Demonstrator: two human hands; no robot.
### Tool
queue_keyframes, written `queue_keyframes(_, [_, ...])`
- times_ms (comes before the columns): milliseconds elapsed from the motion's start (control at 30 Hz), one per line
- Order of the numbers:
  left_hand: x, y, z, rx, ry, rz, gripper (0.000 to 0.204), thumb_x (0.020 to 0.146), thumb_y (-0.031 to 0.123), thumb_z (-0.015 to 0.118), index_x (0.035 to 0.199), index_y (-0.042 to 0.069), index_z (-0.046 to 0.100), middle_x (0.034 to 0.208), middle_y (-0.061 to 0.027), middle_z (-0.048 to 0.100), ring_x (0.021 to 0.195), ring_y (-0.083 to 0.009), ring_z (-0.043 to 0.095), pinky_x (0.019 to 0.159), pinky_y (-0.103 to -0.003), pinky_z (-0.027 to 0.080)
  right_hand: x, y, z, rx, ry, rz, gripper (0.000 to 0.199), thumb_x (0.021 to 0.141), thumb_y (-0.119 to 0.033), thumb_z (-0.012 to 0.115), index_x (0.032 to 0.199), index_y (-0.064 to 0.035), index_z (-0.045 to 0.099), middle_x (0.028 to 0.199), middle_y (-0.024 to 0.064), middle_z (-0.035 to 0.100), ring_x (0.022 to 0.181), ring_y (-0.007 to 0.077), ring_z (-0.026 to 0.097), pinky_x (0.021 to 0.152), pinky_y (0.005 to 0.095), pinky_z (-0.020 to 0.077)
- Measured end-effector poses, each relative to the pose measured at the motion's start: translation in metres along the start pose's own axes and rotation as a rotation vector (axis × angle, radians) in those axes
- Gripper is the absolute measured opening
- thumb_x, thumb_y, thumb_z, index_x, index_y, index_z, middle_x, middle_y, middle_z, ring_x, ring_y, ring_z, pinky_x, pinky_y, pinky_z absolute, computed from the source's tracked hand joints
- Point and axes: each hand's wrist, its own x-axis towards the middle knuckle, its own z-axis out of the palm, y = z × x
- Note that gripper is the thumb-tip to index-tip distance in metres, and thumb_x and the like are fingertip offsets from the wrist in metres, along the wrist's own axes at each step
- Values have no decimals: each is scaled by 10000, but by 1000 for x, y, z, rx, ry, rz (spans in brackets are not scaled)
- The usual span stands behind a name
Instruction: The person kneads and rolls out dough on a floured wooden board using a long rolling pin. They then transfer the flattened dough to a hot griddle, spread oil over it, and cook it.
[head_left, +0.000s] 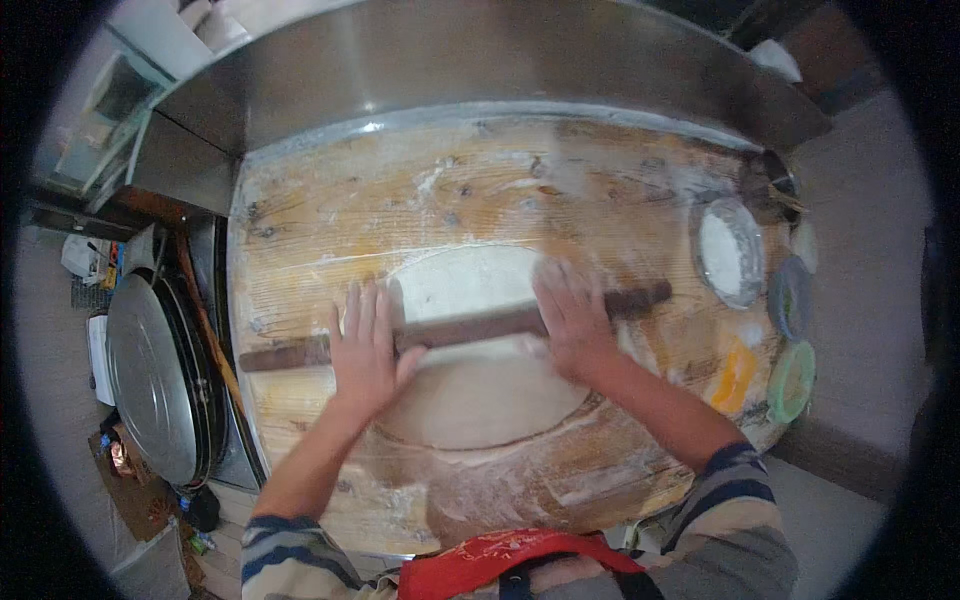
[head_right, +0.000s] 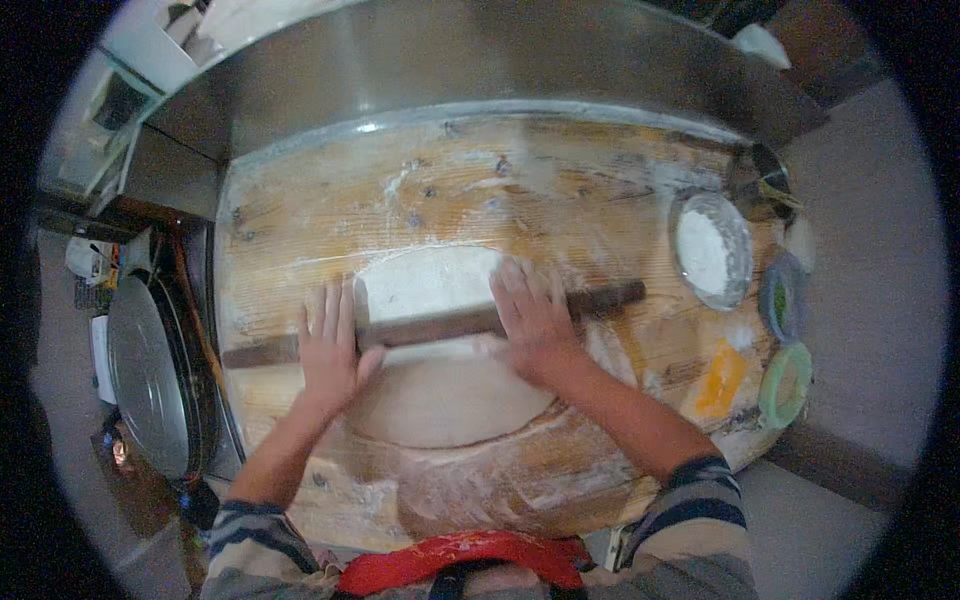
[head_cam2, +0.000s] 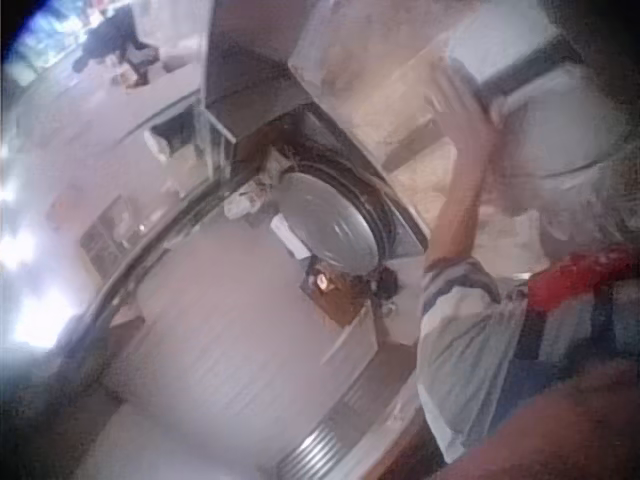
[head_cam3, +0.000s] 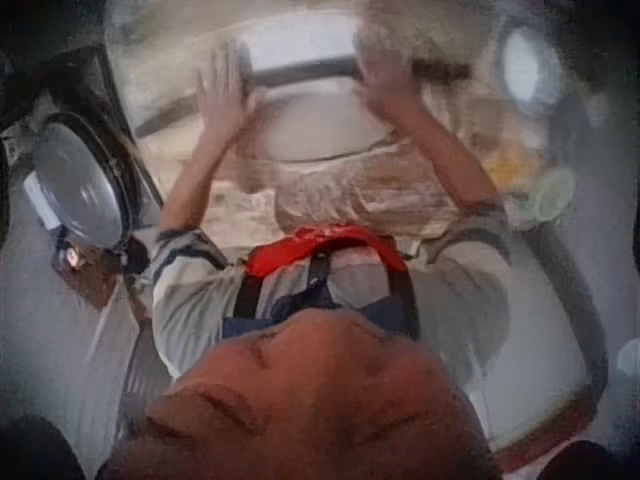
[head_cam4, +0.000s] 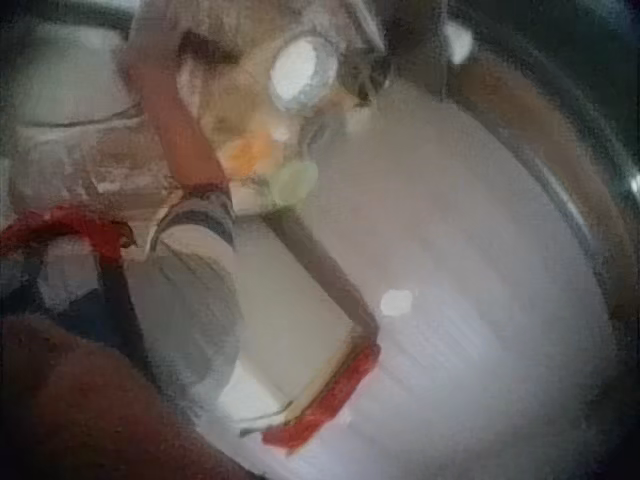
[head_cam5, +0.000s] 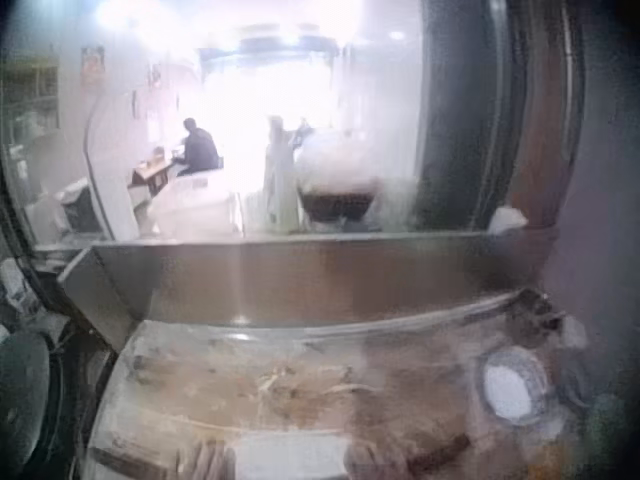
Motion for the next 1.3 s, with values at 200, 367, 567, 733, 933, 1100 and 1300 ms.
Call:
queue_keyframes(200, [122,-21,15,-9,124,-11,752,979,446,545,1508,-45,332,1585,-246,322,1496,-390,259,1198,-580,169,114,37,-4,49,62,134,864,922,-653,514,1516,-39,379,1616,245,226,1511,413,178,1197,644,69])
queue_keyframes(367, [95,-9,15,-59,-64,61,841,956,537,519,1525,-43,301,1592,-245,306,1509,-379,233,1206,-588,125,73,20,6,-43,-84,43,881,922,-644,527,1544,-53,327,1622,242,224,1522,372,178,1175,649,147])
queue_keyframes(567, [152,-32,36,5,17,62,803,977,528,478,1512,-48,316,1588,-232,315,1484,-415,256,1197,-591,154,135,29,11,14,-70,39,876,918,-643,538,1537,-57,340,1617,231,238,1514,382,194,1163,639,207])
queue_keyframes(733, [204,-33,31,5,96,10,766,1002,560,399,1524,3,340,1581,-237,330,1485,-394,264,1201,-578,166,172,43,3,17,61,89,867,926,-644,531,1518,-34,356,1601,240,257,1491,396,234,1168,637,197])
queue_keyframes(933, [130,0,33,-26,42,-31,823,958,542,494,1482,-77,353,1550,-279,350,1463,-428,295,1203,-575,159,102,22,5,16,36,4,898,898,-645,558,1518,-31,345,1571,234,319,1488,386,247,1188,605,173])
queue_keyframes(1100, [-11,23,-20,-198,-142,108,865,890,531,645,1465,-61,385,1521,-282,393,1428,-449,353,1152,-593,265,-10,3,-12,102,-9,-206,828,879,-544,652,1466,-9,418,1540,221,383,1452,384,324,1177,588,220])
queue_keyframes(1300, [60,-25,13,-102,127,-27,719,984,421,528,1516,-23,335,1549,-251,375,1464,-414,304,1205,-536,196,23,43,25,50,287,-36,850,900,-554,623,1489,8,380,1551,260,350,1474,405,278,1181,598,206])
